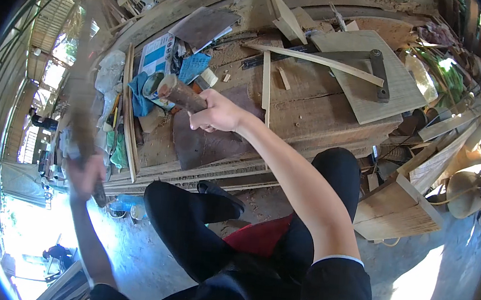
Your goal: Carving a piece of wood using a chisel and a mallet in a workshop setting.
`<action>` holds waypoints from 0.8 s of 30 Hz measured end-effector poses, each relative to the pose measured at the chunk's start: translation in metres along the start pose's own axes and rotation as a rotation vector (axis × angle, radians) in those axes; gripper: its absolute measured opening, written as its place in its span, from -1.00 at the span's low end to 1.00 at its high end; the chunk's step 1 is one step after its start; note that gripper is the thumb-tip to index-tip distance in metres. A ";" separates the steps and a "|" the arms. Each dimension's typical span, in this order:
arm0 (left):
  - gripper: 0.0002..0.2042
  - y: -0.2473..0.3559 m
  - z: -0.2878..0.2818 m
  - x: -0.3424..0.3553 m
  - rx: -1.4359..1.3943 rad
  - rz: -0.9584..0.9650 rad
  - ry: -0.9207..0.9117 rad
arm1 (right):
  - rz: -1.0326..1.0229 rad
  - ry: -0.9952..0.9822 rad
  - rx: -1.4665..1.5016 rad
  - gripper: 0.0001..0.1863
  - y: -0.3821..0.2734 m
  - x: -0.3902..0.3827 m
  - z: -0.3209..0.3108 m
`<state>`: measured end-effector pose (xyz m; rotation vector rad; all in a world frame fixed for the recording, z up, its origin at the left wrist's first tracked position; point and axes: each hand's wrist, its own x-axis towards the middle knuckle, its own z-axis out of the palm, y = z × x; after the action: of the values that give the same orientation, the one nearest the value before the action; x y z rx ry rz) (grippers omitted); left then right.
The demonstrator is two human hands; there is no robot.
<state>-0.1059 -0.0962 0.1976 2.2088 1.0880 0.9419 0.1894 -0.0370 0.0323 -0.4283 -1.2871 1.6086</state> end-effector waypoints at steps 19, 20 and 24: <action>-0.54 0.033 -0.009 -0.003 0.270 -0.038 -0.211 | -0.023 0.108 0.009 -0.85 -0.002 -0.003 -0.006; -0.57 0.042 -0.019 -0.003 0.151 -0.160 -0.169 | -0.035 0.081 -0.034 -0.84 -0.001 -0.003 -0.005; -0.58 0.061 -0.053 0.018 -0.217 0.001 -0.084 | -0.039 0.046 -0.126 -0.82 0.006 0.000 0.003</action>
<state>-0.1092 -0.1086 0.2795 2.0527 0.9017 0.9132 0.1841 -0.0382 0.0278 -0.5121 -1.3584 1.4824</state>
